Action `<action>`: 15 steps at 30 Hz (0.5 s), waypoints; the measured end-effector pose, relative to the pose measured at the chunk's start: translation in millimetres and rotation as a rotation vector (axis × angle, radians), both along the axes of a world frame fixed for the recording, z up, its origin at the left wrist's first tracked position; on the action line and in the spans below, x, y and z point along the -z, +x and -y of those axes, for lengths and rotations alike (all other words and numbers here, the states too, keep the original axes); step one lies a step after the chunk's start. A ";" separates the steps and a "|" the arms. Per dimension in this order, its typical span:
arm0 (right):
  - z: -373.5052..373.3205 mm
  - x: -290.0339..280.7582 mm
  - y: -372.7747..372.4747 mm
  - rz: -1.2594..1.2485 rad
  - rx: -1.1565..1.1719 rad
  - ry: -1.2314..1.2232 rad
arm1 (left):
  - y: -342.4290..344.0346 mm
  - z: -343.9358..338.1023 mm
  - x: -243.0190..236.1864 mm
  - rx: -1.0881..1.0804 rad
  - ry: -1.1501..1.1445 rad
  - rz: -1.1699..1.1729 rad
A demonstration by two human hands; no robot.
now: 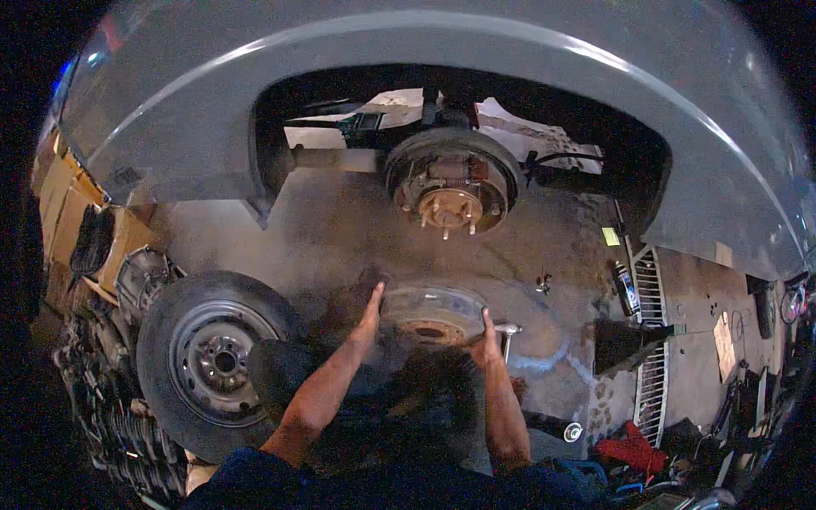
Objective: Removing the rear brake drum from a vehicle using a hammer.
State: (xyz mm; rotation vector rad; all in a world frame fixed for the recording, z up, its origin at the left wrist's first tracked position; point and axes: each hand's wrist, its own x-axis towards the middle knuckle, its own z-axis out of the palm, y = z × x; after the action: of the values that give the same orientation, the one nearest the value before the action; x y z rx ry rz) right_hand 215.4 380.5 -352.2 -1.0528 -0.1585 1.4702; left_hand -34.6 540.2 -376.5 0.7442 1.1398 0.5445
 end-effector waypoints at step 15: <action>23.6 149.6 -23.3 0.094 -0.083 -0.107 | -7.0 -1.0 41.3 0.366 0.346 -0.270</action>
State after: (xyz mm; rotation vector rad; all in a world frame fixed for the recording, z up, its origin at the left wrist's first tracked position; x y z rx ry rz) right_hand 192.1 356.9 -501.8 -1.2159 -0.1940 1.5174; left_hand -41.7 541.2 -417.8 1.3272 1.1318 0.3380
